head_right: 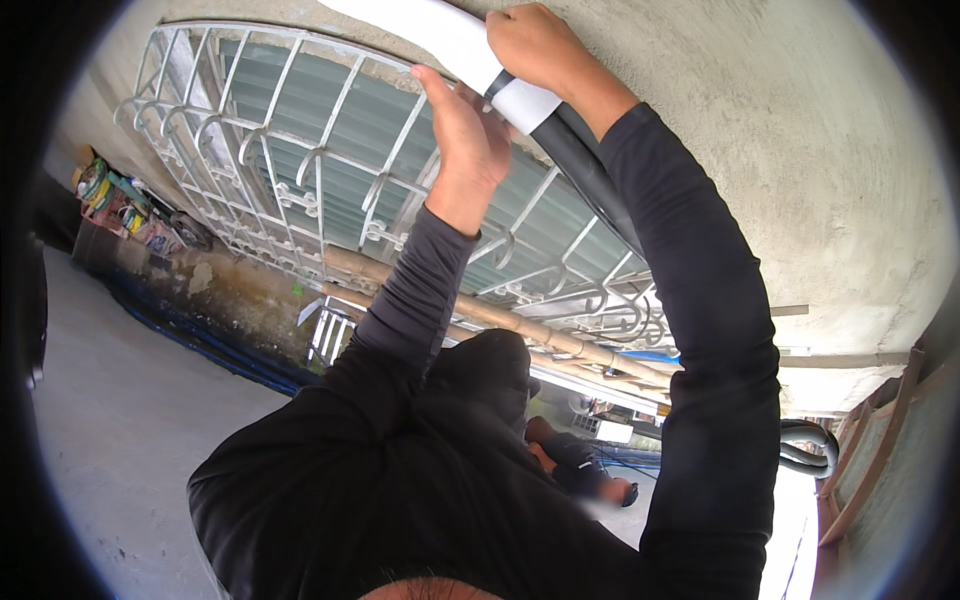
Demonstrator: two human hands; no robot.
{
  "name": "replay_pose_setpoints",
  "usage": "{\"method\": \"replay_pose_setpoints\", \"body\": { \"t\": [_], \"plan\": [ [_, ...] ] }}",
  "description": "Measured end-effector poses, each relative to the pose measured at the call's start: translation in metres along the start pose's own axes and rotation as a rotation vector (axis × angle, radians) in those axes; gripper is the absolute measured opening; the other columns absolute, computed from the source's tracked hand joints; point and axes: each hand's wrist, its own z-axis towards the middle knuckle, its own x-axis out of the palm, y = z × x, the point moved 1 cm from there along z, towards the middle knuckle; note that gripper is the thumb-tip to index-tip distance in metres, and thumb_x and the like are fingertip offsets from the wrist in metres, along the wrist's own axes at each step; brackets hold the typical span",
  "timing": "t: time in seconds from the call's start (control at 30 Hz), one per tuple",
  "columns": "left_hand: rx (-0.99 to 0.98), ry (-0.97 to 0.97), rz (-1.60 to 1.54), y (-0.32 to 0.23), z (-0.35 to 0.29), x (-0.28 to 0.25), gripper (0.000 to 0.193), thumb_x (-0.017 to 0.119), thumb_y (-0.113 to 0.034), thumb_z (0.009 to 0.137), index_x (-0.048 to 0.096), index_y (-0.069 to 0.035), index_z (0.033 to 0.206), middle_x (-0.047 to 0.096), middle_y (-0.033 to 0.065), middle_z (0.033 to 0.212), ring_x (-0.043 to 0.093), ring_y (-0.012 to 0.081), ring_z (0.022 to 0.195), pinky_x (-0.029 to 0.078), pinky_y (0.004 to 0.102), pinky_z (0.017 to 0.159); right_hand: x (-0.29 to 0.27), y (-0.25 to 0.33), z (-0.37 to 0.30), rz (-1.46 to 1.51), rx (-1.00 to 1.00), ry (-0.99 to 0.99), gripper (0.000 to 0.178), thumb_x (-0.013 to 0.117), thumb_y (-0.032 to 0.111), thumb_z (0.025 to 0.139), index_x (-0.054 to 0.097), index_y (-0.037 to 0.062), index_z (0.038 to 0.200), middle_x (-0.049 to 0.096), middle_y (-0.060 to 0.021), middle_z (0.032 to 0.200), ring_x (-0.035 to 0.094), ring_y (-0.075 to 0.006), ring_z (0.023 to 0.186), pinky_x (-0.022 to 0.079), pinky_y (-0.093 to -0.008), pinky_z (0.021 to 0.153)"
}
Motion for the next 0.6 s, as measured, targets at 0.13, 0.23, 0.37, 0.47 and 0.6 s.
{"method": "replay_pose_setpoints", "body": {
  "t": [0.13,0.23,0.37,0.47,0.6],
  "plan": [
    [0.055,0.137,0.13,-0.006,0.005,0.0,0.101,0.029,-0.092,0.095,0.042,-0.012,0.155,0.058,0.0062,0.139,0.06,0.0177,0.114,0.051,0.037,0.095,-0.002,0.007,0.006,-0.052,-0.012,0.022,0.052,0.045,0.034,0.104,0.072,-0.0107,0.107,0.069,-0.0387,0.11,0.07,-0.0498,0.11,0.053,-0.0537,0.093],
    [0.074,0.323,0.069,-0.011,0.009,-0.001,0.114,0.03,-0.095,0.092,0.031,-0.006,0.163,0.042,0.0098,0.163,0.042,0.0284,0.149,0.038,0.0468,0.12,-0.008,0.023,0.001,-0.091,0.091,0.035,0.057,0.046,0.038,0.105,0.072,-0.0127,0.108,0.069,-0.04,0.11,0.07,-0.0508,0.11,0.054,-0.053,0.094],
    [-0.004,0.439,0.007,-0.012,0.006,-0.002,0.11,0.035,-0.094,0.091,0.035,-0.01,0.162,0.047,0.0079,0.16,0.046,0.0275,0.147,0.038,0.0473,0.121,-0.015,0.043,-0.006,-0.099,0.229,-0.005,0.061,0.05,0.044,0.105,0.072,-0.0131,0.11,0.07,-0.0403,0.113,0.069,-0.0518,0.109,0.054,-0.0514,0.094],
    [0.071,0.393,-0.001,-0.001,0.002,0.003,0.102,0.041,-0.089,0.095,0.039,-0.009,0.159,0.052,0.0067,0.155,0.051,0.0261,0.143,0.04,0.0462,0.119,-0.017,0.041,-0.008,-0.11,0.117,-0.005,0.062,0.055,0.046,0.104,0.071,-0.0131,0.115,0.07,-0.04,0.113,0.07,-0.0518,0.107,0.055,-0.0509,0.094],
    [0.128,0.318,-0.038,0.016,-0.001,0.012,0.064,0.071,-0.045,0.102,0.048,-0.006,0.147,0.062,0.0082,0.14,0.059,0.0198,0.128,0.05,0.0381,0.108,-0.016,0.026,-0.001,-0.215,0.053,-0.005,0.065,0.06,0.048,0.101,0.069,-0.015,0.117,0.067,-0.0414,0.118,0.067,-0.0522,0.112,0.054,-0.0504,0.097]
  ]
}}
